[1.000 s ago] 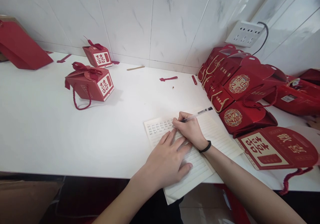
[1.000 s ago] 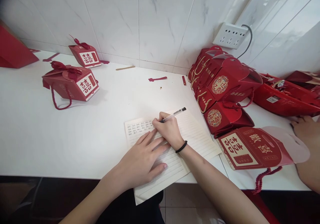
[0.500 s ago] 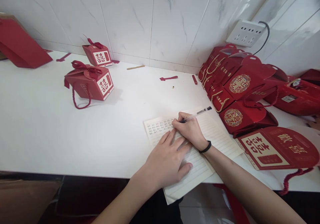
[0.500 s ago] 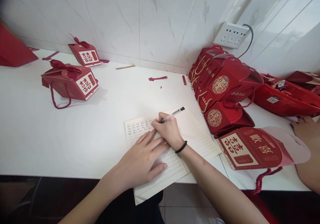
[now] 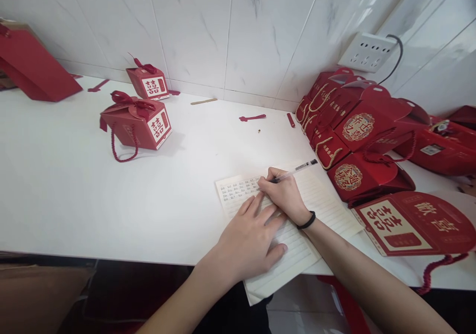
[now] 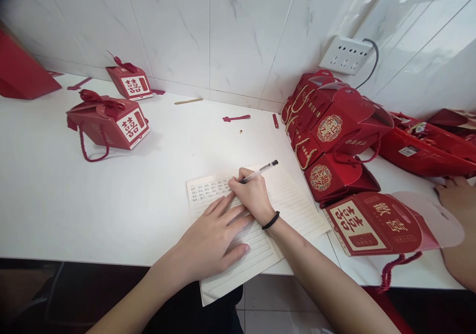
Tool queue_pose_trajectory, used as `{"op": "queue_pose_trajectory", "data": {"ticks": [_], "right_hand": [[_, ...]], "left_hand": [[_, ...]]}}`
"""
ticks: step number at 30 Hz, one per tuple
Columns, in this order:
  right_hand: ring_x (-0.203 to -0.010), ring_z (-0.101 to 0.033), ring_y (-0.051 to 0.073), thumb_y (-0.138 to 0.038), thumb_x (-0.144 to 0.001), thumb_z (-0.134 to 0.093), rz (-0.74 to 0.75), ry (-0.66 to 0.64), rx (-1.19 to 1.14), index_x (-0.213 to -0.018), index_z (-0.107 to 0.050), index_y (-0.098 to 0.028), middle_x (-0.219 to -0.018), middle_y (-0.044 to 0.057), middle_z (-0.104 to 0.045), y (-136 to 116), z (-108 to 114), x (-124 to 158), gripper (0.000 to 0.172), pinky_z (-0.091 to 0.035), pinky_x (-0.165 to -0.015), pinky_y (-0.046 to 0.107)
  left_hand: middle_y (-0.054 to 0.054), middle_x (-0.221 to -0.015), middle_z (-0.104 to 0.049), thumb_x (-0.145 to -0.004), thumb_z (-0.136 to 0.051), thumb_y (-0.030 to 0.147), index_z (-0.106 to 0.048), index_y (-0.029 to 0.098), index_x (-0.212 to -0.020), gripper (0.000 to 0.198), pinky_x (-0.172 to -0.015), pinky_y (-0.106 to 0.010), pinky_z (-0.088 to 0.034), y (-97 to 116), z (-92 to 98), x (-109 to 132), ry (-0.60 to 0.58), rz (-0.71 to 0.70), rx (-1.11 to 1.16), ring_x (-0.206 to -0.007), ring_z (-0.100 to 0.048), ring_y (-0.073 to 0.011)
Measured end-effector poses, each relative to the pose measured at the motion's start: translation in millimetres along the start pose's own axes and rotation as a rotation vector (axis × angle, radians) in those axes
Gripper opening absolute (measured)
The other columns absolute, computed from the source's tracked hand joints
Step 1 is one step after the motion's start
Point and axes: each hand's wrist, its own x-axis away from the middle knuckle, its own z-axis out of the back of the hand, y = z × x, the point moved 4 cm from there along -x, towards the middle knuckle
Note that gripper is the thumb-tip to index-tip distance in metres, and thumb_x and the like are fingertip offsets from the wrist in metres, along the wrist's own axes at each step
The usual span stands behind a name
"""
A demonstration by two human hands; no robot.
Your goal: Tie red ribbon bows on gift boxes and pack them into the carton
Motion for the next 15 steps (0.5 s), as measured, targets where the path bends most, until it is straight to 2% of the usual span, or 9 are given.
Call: {"op": "queue_pose_trajectory", "data": {"ticks": [6, 15], "right_hand": [[-0.049, -0.026, 0.009, -0.026, -0.063, -0.047, 0.009, 0.127, -0.061, -0.05, -0.028, -0.02, -0.048, -0.006, -0.026, 2.0, 5.1, -0.8, 0.023, -0.025, -0.045, 0.022], [-0.047, -0.026, 0.008, -0.027, -0.065, -0.049, 0.01, 0.049, 0.006, -0.05, -0.03, -0.019, -0.046, -0.007, -0.027, 3.1, 2.5, -1.3, 0.026, -0.023, -0.043, 0.022]], "left_hand": [[-0.006, -0.13, -0.049, -0.087, -0.043, 0.043, -0.041, 0.021, -0.131, 0.049, -0.111, -0.046, -0.024, -1.4, -2.5, 1.1, 0.0, 0.002, 0.017, -0.136, -0.023, -0.0316], [-0.006, -0.129, -0.049, -0.087, -0.044, 0.042, -0.042, 0.021, -0.13, 0.049, -0.111, -0.046, -0.024, -1.1, -3.2, 0.8, 0.009, -0.004, 0.029, -0.136, -0.022, -0.0312]]}}
